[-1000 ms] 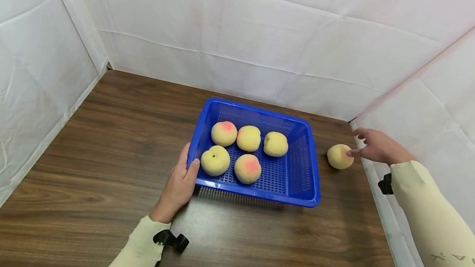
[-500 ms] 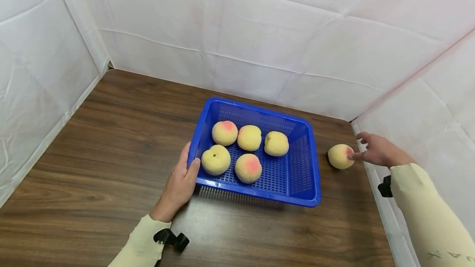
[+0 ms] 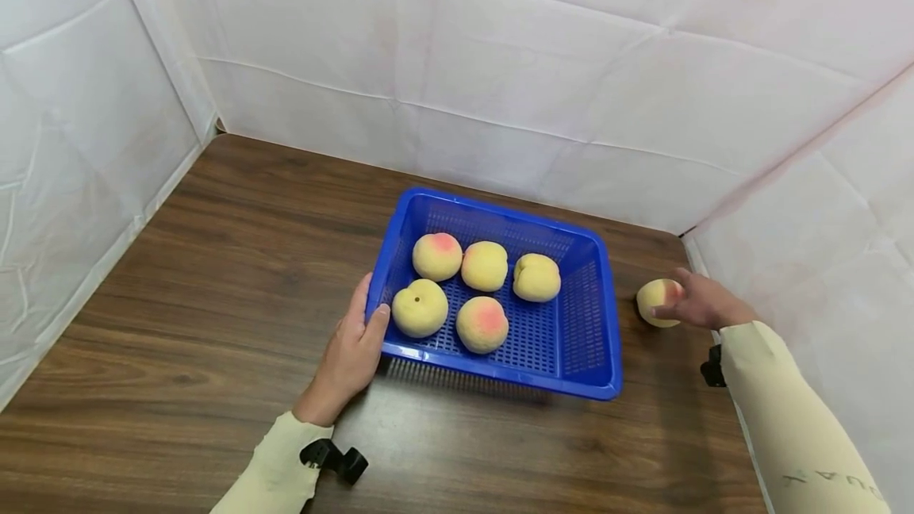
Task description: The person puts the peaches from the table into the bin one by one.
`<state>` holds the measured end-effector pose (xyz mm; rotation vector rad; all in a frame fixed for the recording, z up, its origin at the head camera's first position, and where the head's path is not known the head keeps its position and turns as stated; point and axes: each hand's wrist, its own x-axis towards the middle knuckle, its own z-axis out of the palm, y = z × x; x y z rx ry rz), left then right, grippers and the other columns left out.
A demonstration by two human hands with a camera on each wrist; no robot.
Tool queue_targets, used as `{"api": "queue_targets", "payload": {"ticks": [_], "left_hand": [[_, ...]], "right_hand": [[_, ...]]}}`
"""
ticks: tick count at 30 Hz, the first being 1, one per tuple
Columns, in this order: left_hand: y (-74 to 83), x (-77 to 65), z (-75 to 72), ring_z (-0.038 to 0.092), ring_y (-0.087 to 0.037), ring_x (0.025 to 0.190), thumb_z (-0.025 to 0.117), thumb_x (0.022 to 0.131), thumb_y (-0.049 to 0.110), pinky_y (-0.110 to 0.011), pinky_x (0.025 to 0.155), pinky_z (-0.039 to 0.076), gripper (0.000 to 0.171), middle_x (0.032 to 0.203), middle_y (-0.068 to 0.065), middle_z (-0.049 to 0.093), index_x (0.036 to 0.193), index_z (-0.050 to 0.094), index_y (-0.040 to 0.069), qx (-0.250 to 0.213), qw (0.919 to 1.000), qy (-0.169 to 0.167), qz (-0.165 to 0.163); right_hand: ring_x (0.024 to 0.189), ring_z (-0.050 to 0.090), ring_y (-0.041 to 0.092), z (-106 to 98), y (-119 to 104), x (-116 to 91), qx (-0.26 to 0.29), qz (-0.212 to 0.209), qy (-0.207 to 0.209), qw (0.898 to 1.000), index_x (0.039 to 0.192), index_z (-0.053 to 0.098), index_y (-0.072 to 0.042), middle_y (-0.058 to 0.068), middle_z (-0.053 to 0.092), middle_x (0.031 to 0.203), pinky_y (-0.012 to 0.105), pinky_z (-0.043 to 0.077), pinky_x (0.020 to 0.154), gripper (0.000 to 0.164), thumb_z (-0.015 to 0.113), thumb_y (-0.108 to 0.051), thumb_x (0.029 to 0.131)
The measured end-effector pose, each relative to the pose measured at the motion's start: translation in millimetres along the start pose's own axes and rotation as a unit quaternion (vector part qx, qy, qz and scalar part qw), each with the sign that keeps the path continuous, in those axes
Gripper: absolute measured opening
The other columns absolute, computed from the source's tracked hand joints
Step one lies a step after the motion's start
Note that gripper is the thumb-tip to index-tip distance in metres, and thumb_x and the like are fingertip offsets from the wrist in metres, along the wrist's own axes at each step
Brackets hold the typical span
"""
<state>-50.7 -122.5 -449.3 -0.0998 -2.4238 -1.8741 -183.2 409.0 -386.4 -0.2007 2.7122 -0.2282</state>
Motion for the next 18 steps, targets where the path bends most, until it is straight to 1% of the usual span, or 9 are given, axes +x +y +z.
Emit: {"api": "queue_targets", "payload": {"ticks": [3, 6, 9, 11, 13, 15, 18], "left_hand": [[-0.2, 0.1, 0.0, 0.039, -0.024, 0.129, 0.041, 0.104, 0.021, -0.055, 0.106, 0.032, 0.052, 0.146, -0.012, 0.04, 0.152, 0.021, 0.02, 0.002, 1.0, 0.002, 0.0], [0.0, -0.1, -0.1, 0.039, -0.024, 0.129, 0.041, 0.104, 0.023, -0.055, 0.106, 0.032, 0.052, 0.146, -0.012, 0.04, 0.152, 0.021, 0.021, 0.003, 1.0, 0.003, 0.001], [0.5, -0.5, -0.3, 0.039, -0.024, 0.129, 0.041, 0.104, 0.023, -0.055, 0.105, 0.032, 0.052, 0.145, -0.012, 0.04, 0.152, 0.022, 0.021, 0.004, 1.0, 0.004, 0.0], [0.6, -1.0, -0.4, 0.039, -0.025, 0.129, 0.041, 0.104, 0.023, -0.056, 0.105, 0.032, 0.052, 0.145, -0.012, 0.04, 0.152, 0.021, 0.021, 0.004, 1.0, 0.002, 0.0], [0.4, -1.3, 0.2, 0.038, -0.025, 0.129, 0.04, 0.104, 0.023, -0.056, 0.105, 0.032, 0.052, 0.146, -0.012, 0.04, 0.152, 0.021, 0.021, 0.004, 1.0, 0.0, -0.001], [0.1, -1.4, 1.4, 0.038, -0.025, 0.13, 0.04, 0.104, 0.022, -0.057, 0.106, 0.031, 0.052, 0.147, -0.012, 0.039, 0.152, 0.02, 0.021, 0.0, 1.0, -0.003, 0.0], [-0.7, -2.0, 2.4, 0.038, -0.025, 0.13, 0.04, 0.104, 0.021, -0.056, 0.106, 0.031, 0.052, 0.147, -0.011, 0.038, 0.152, 0.02, 0.021, -0.005, 1.0, 0.0, 0.001]], "right_hand": [[0.089, 0.054, 0.04, 6, 2, 5, -0.005, 0.001, 0.007, 1.0, 0.136, 0.032, 0.01, 0.029, 0.057, 0.105, 0.055, 0.046, 0.075, 0.092, 0.073, -0.048, 0.079], [0.084, 0.055, 0.038, 13, 5, 11, -0.011, 0.005, 0.016, 1.0, 0.136, 0.03, 0.011, 0.028, 0.058, 0.099, 0.053, 0.047, 0.072, 0.094, 0.074, -0.048, 0.078], [0.077, 0.055, 0.034, 23, 8, 17, -0.005, 0.003, 0.029, 1.0, 0.136, 0.03, 0.011, 0.027, 0.057, 0.093, 0.048, 0.048, 0.066, 0.095, 0.076, -0.048, 0.077], [0.073, 0.055, 0.032, 30, 10, 21, -0.003, -0.001, 0.042, 0.999, 0.132, 0.033, 0.01, 0.027, 0.056, 0.09, 0.043, 0.049, 0.06, 0.093, 0.078, -0.047, 0.075], [0.072, 0.055, 0.032, 37, 12, 23, 0.0, 0.0, 0.06, 0.998, 0.127, 0.036, 0.007, 0.028, 0.055, 0.09, 0.041, 0.048, 0.056, 0.087, 0.08, -0.045, 0.073], [0.074, 0.054, 0.035, 44, 14, 26, 0.002, 0.004, 0.083, 0.997, 0.123, 0.039, 0.004, 0.029, 0.053, 0.09, 0.04, 0.047, 0.055, 0.08, 0.081, -0.042, 0.072], [0.078, 0.051, 0.039, 51, 15, 30, 0.01, 0.012, 0.111, 0.994, 0.123, 0.041, 0.001, 0.031, 0.048, 0.094, 0.041, 0.046, 0.055, 0.076, 0.081, -0.038, 0.071]]}}
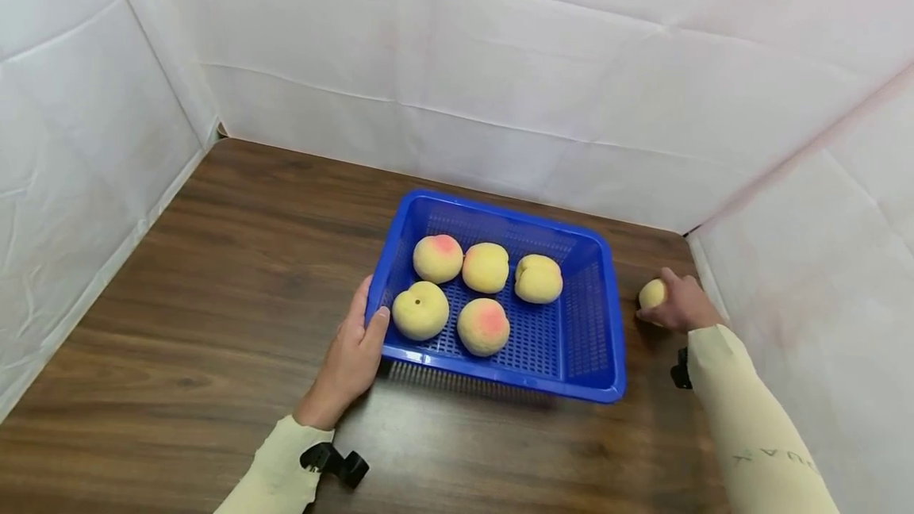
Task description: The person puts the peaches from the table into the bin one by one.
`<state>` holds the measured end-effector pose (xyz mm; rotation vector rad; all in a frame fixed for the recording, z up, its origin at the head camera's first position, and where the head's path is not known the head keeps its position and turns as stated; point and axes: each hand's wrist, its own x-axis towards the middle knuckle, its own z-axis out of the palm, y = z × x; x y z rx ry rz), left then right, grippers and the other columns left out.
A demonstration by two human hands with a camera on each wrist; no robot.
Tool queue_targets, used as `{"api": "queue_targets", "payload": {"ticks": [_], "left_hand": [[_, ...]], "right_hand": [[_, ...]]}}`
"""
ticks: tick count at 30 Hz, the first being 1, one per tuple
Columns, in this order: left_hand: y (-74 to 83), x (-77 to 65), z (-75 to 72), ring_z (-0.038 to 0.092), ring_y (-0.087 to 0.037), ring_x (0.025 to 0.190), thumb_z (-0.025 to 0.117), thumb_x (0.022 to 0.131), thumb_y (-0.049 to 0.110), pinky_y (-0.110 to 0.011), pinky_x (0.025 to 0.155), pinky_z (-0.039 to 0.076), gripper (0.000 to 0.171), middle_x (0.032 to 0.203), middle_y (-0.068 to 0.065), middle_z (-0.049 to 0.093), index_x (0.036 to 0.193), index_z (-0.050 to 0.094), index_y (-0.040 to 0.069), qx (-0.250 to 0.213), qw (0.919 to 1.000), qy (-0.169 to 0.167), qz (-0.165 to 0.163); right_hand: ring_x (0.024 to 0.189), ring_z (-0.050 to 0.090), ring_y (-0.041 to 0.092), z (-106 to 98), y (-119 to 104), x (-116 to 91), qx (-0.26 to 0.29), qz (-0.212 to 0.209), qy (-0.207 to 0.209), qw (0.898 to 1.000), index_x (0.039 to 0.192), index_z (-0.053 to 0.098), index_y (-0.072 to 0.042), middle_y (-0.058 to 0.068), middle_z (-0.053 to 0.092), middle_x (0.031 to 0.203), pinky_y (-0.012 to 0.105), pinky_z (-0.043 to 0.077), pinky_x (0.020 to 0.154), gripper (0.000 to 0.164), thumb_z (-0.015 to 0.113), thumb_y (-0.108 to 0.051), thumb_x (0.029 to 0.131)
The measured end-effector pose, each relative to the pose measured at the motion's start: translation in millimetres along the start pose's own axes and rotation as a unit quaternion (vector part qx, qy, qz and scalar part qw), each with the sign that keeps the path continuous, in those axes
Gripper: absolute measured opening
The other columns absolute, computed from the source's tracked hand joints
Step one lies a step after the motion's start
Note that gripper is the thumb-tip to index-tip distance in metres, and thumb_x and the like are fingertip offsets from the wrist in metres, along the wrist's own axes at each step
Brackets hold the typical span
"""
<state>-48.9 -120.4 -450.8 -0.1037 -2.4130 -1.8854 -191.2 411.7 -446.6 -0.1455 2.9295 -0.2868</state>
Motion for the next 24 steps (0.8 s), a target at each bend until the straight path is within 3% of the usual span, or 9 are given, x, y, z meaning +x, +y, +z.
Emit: {"api": "queue_targets", "payload": {"ticks": [9, 24], "left_hand": [[2.6, 0.4, -1.6, 0.039, -0.026, 0.129, 0.041, 0.104, 0.02, -0.057, 0.105, 0.031, 0.051, 0.145, -0.013, 0.04, 0.151, 0.022, 0.019, 0.009, 0.9999, 0.005, 0.001], [2.5, -0.2, -1.3, 0.039, -0.026, 0.129, 0.04, 0.104, 0.022, -0.057, 0.105, 0.031, 0.051, 0.145, -0.014, 0.04, 0.151, 0.023, 0.018, 0.013, 0.9999, 0.009, 0.002]], "right_hand": [[0.074, 0.051, 0.038, -0.4, -2.1, 0.1, 0.009, 0.037, 0.002, 0.999, 0.128, 0.04, -0.001, 0.031, 0.043, 0.097, 0.04, 0.044, 0.053, 0.076, 0.08, -0.032, 0.071], [0.073, 0.051, 0.038, 4.0, -1.9, -0.1, 0.014, 0.044, 0.014, 0.999, 0.131, 0.039, -0.002, 0.031, 0.041, 0.098, 0.039, 0.043, 0.052, 0.08, 0.08, -0.036, 0.071]]}}
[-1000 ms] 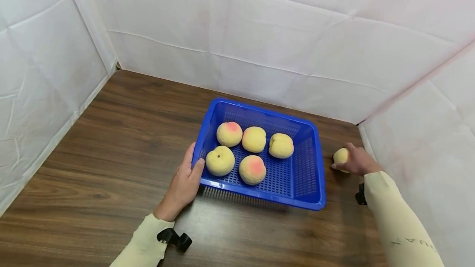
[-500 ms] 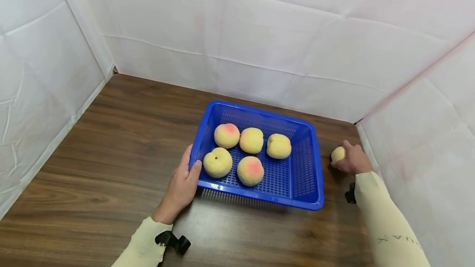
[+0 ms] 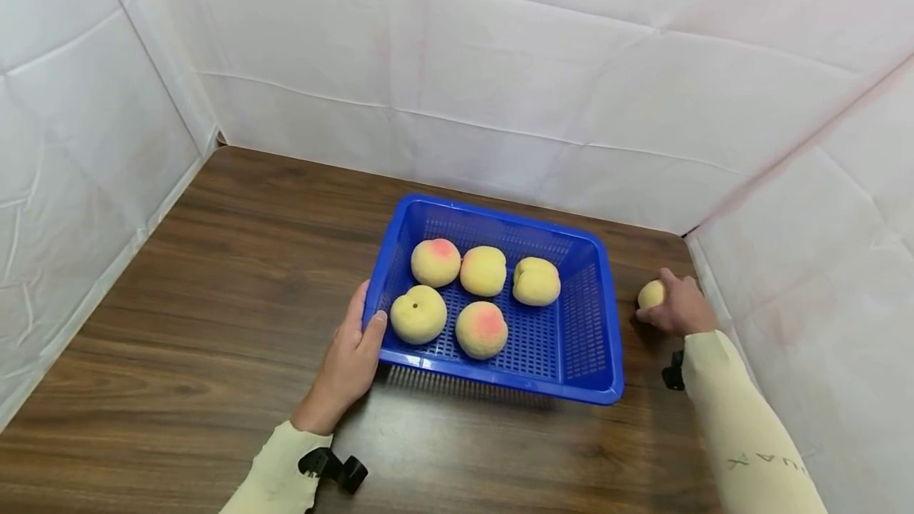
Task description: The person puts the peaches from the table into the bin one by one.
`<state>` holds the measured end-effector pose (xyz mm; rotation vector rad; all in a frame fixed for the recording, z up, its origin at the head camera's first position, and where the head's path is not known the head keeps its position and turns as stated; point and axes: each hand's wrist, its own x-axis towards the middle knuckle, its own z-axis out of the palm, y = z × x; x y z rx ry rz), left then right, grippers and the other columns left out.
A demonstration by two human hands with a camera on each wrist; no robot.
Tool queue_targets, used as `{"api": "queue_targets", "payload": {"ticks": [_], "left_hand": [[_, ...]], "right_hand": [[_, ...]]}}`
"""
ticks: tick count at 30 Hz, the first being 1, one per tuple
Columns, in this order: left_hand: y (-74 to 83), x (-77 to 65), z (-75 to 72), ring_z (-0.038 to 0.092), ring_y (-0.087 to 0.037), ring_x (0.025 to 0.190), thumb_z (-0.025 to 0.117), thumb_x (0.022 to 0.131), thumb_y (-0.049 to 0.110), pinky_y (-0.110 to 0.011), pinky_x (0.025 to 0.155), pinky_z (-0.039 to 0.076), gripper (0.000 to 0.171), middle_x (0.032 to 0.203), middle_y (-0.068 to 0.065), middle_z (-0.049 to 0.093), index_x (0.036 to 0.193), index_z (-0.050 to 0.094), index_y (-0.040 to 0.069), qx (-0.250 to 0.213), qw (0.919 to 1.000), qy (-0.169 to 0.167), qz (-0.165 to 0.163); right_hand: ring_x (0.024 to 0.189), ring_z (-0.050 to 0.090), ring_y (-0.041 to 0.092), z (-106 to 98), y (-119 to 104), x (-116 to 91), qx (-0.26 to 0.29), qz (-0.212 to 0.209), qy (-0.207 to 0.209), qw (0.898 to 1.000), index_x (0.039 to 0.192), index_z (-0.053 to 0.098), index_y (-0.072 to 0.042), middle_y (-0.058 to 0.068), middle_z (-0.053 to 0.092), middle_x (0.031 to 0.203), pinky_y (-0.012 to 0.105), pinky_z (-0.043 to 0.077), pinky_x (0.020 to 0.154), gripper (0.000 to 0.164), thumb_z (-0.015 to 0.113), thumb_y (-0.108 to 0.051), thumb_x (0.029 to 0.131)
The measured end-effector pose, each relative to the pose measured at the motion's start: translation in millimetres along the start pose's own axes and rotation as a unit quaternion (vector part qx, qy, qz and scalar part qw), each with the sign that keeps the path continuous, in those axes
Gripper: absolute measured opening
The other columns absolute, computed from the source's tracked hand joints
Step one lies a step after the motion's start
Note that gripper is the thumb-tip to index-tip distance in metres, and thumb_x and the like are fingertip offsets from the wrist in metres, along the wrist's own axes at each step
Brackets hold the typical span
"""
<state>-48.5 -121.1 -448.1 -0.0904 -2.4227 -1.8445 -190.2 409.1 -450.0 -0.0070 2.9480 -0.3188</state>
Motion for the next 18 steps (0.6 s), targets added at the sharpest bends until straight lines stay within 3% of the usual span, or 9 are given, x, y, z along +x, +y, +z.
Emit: {"api": "queue_targets", "payload": {"ticks": [18], "left_hand": [[-1.7, -0.5, 1.3, 0.039, -0.024, 0.129, 0.039, 0.104, 0.025, -0.055, 0.106, 0.032, 0.051, 0.145, -0.012, 0.04, 0.151, 0.022, 0.02, -0.007, 1.0, -0.001, 0.005]], "right_hand": [[0.075, 0.05, 0.039, -1.0, 4.0, 3.9, 0.0, -0.007, -0.014, 1.0, 0.129, 0.039, -0.001, 0.031, 0.042, 0.097, 0.039, 0.044, 0.053, 0.08, 0.08, -0.036, 0.071]]}}
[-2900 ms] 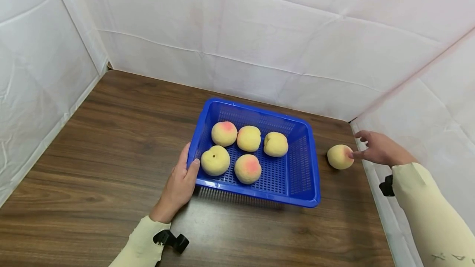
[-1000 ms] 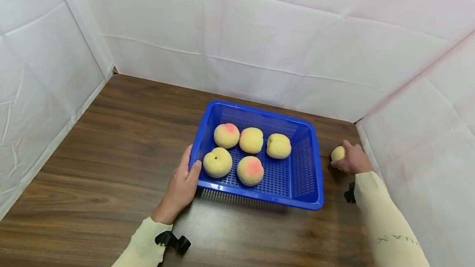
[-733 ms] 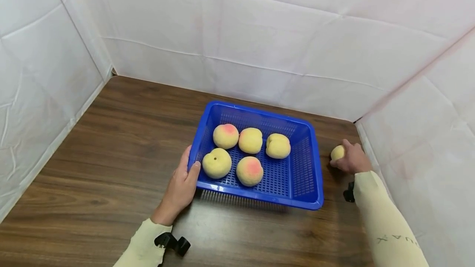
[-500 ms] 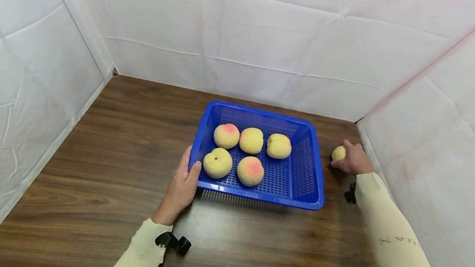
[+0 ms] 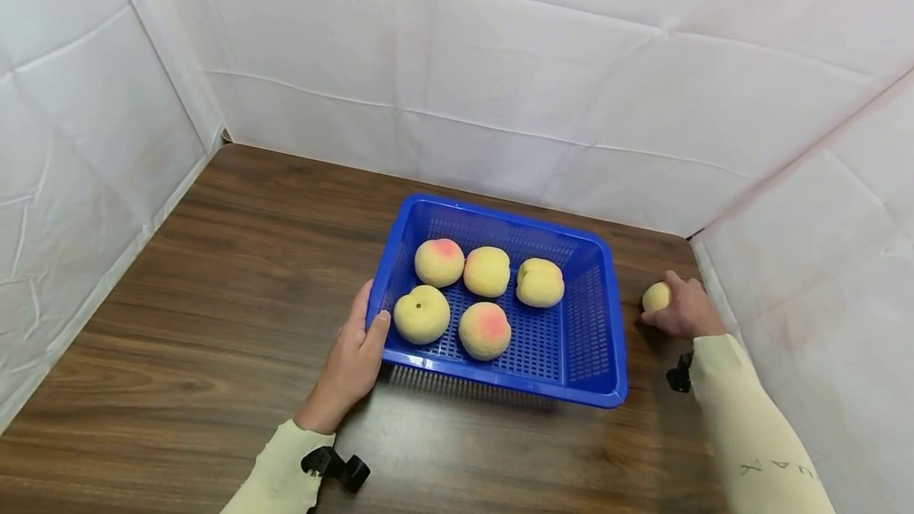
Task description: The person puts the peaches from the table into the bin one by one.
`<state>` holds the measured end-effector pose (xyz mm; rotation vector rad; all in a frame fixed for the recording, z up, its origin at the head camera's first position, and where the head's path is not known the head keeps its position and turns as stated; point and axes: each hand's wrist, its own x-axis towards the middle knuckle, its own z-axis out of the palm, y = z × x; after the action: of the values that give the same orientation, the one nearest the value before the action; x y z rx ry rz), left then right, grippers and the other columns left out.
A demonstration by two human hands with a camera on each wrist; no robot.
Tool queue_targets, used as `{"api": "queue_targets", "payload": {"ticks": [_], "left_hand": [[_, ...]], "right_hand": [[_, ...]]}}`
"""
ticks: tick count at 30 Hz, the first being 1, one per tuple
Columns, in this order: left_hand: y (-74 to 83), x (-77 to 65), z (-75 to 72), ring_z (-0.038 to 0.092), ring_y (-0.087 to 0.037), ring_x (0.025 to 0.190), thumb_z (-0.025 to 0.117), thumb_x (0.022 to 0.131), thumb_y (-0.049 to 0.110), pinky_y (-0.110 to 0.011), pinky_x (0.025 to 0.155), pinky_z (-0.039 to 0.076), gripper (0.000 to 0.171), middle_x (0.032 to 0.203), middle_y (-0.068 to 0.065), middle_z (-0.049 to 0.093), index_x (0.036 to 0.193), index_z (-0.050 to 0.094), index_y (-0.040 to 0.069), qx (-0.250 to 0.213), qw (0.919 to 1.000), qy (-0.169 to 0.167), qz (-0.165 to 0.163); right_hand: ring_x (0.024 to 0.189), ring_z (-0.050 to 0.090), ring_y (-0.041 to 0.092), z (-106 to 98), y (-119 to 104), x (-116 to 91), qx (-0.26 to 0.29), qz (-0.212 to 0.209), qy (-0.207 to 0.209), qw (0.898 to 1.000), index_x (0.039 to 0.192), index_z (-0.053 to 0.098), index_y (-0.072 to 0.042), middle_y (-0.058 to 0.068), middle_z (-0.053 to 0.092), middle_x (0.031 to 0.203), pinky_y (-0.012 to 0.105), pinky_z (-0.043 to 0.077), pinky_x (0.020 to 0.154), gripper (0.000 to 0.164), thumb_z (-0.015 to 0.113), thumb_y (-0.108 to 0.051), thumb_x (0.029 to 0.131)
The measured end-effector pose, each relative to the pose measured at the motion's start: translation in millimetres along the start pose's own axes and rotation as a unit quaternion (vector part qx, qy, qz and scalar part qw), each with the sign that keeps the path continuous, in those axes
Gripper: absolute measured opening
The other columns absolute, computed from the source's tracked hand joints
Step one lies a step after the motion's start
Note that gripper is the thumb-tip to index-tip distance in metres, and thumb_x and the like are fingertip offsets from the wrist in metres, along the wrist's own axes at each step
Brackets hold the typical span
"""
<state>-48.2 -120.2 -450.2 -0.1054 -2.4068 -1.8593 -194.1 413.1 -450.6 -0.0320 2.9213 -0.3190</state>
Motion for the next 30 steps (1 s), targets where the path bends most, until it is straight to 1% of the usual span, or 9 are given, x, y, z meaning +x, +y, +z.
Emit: {"api": "queue_targets", "payload": {"ticks": [9, 14, 22, 30], "left_hand": [[0.0, -0.5, 0.0, 0.039, -0.023, 0.129, 0.04, 0.104, 0.025, -0.055, 0.106, 0.031, 0.051, 0.146, -0.011, 0.04, 0.151, 0.022, 0.02, 0.0, 1.0, 0.001, 0.001], [-0.6, 0.0, 0.0, 0.039, -0.023, 0.129, 0.04, 0.104, 0.022, -0.055, 0.106, 0.031, 0.05, 0.146, -0.011, 0.04, 0.151, 0.023, 0.02, -0.002, 1.0, 0.003, 0.003], [-1.6, -0.6, 0.4, 0.039, -0.024, 0.129, 0.039, 0.104, 0.023, -0.056, 0.105, 0.032, 0.05, 0.146, -0.012, 0.04, 0.151, 0.022, 0.019, -0.009, 0.9999, -0.001, 0.008], [-1.1, 0.5, 0.2, 0.039, -0.026, 0.129, 0.04, 0.104, 0.02, -0.057, 0.105, 0.032, 0.051, 0.146, -0.013, 0.039, 0.152, 0.022, 0.018, -0.008, 0.9999, -0.002, 0.011]], "right_hand": [[0.073, 0.05, 0.037, -2, -1, 0, -0.004, -0.018, 0.008, 1.0, 0.124, 0.042, -0.001, 0.03, 0.044, 0.095, 0.037, 0.043, 0.05, 0.074, 0.081, -0.033, 0.07], [0.074, 0.049, 0.037, -4, -4, 1, -0.006, -0.027, 0.013, 1.0, 0.126, 0.042, -0.001, 0.029, 0.043, 0.095, 0.038, 0.043, 0.051, 0.075, 0.081, -0.031, 0.069], [0.074, 0.049, 0.037, -9, -4, -5, -0.002, -0.044, 0.015, 0.999, 0.127, 0.044, 0.0, 0.028, 0.044, 0.094, 0.035, 0.043, 0.05, 0.074, 0.08, -0.027, 0.068], [0.071, 0.049, 0.033, -20, -6, -8, 0.004, -0.044, 0.004, 0.999, 0.13, 0.041, -0.002, 0.026, 0.043, 0.095, 0.034, 0.042, 0.049, 0.076, 0.081, -0.026, 0.069]]}}
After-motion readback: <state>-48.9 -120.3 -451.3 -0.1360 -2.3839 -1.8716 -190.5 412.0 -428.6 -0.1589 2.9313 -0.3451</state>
